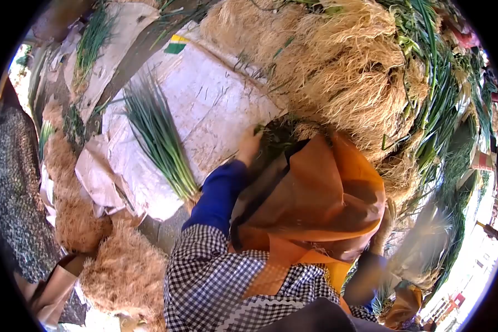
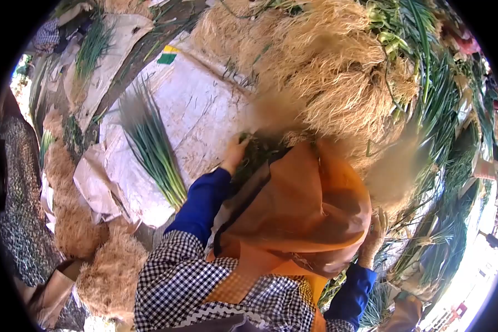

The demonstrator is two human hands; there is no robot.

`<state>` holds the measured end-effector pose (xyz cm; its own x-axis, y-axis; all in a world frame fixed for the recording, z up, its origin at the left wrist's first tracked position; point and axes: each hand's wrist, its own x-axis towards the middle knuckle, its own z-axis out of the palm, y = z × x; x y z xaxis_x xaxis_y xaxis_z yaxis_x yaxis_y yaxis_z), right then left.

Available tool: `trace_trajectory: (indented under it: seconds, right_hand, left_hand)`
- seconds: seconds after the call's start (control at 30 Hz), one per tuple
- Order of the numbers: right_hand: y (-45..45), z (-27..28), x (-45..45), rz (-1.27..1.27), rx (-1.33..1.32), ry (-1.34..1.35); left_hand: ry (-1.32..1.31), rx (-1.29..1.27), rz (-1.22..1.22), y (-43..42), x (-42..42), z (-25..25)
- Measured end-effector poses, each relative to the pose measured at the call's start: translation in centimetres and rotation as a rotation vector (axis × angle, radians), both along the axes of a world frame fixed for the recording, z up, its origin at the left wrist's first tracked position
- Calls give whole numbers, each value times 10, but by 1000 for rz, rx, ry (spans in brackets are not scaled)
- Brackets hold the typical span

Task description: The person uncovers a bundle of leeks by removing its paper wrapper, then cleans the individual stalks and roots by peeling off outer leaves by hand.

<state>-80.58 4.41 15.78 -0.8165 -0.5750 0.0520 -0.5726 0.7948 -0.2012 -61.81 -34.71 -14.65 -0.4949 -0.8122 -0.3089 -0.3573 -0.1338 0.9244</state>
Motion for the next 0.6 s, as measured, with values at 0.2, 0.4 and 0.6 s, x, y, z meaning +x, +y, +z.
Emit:
trace_trajectory:
  seconds: [0.2, 0.4, 0.6]
  right_hand:
    - [4, -6, -9, -155, -361, -314]
    - [55, -12, 10, -331, -465, -397]
    - [81, -30, 32, -400, -365, -342]
  left_hand:
    - [193, -343, -651, 30, -48, 23]
    - [-533, -943, -695, 46, -29, 35]
    - [-528, -281, -708, 74, -18, 2]
